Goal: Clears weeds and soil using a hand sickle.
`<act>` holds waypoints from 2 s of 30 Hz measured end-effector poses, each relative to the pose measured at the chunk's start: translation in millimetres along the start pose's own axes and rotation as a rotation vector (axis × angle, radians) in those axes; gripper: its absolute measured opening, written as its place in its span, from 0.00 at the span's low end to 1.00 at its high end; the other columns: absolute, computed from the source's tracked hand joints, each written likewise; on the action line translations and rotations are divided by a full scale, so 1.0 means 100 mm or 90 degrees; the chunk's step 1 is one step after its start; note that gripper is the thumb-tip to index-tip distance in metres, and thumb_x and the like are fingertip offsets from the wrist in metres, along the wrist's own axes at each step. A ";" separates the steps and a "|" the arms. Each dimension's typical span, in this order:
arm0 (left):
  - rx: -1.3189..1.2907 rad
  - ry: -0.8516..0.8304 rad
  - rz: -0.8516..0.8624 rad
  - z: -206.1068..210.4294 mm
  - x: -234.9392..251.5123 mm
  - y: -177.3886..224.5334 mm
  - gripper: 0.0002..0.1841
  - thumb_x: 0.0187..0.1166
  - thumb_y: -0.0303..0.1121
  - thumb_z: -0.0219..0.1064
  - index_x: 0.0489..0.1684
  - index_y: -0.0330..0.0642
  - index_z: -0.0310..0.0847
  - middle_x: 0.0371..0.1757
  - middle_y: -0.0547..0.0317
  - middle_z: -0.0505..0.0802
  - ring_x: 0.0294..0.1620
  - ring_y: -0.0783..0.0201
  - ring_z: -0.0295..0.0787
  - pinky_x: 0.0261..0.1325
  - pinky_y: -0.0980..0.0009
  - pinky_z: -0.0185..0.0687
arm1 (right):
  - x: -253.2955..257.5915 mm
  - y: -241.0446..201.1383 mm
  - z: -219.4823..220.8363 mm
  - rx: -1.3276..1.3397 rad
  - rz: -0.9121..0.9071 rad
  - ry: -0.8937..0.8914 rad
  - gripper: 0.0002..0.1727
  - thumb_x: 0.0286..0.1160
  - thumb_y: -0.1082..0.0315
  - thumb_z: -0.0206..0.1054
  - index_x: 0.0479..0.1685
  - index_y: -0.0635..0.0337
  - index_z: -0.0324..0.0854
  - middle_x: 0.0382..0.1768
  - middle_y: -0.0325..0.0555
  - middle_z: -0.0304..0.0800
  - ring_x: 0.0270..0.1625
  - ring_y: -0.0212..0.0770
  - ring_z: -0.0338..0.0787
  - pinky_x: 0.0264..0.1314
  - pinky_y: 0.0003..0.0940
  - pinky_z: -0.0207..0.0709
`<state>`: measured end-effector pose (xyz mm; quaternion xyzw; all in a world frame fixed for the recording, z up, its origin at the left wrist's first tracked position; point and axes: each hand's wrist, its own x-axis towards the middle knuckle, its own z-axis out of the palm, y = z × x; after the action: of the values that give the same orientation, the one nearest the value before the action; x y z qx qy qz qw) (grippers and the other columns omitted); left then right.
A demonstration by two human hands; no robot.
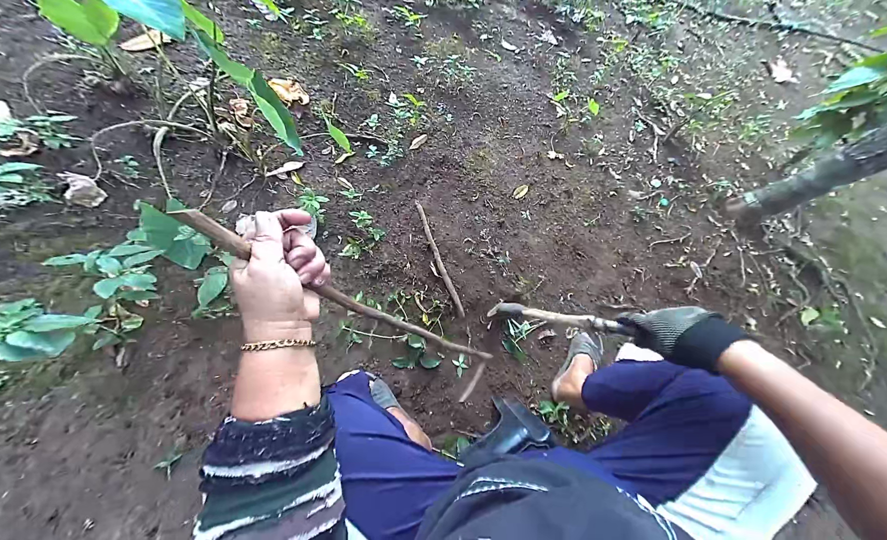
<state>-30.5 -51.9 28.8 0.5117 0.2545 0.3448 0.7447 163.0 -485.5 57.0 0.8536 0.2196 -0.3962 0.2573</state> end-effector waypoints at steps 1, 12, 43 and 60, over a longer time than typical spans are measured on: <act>-0.035 -0.013 -0.013 0.01 0.01 -0.02 0.26 0.97 0.45 0.30 0.45 0.53 0.80 0.15 0.78 0.70 0.09 0.80 0.58 0.13 0.84 0.60 | -0.06 0.05 -0.02 0.007 0.004 0.002 0.25 0.89 0.54 0.58 0.84 0.43 0.73 0.64 0.67 0.88 0.68 0.72 0.86 0.66 0.78 0.72; 0.031 0.068 0.273 -0.22 0.11 0.08 0.21 0.96 0.35 0.32 0.48 0.50 0.76 0.19 0.78 0.76 0.13 0.78 0.67 0.18 0.83 0.67 | 0.76 -0.54 0.41 0.179 0.055 0.086 0.32 0.92 0.58 0.54 0.94 0.46 0.56 0.77 0.68 0.78 0.76 0.72 0.81 0.74 0.74 0.71; 0.215 0.179 0.246 -0.45 0.12 0.09 0.06 0.90 0.33 0.57 0.54 0.50 0.79 0.28 0.79 0.78 0.22 0.80 0.72 0.28 0.83 0.71 | 0.26 0.04 0.67 -0.045 -0.058 -0.094 0.27 0.86 0.58 0.63 0.84 0.41 0.71 0.60 0.69 0.88 0.64 0.75 0.87 0.62 0.80 0.73; 0.235 0.055 0.322 -0.20 0.13 0.00 0.09 0.91 0.32 0.53 0.57 0.48 0.78 0.30 0.79 0.79 0.24 0.80 0.73 0.28 0.82 0.71 | 0.27 -0.54 0.50 0.107 -0.162 0.034 0.26 0.90 0.53 0.56 0.86 0.38 0.69 0.64 0.65 0.88 0.67 0.71 0.87 0.65 0.78 0.72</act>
<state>-36.8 -30.6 21.3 0.6700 0.2091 0.4884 0.5186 120.1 -469.8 -6.4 0.8476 0.2986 -0.4200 0.1266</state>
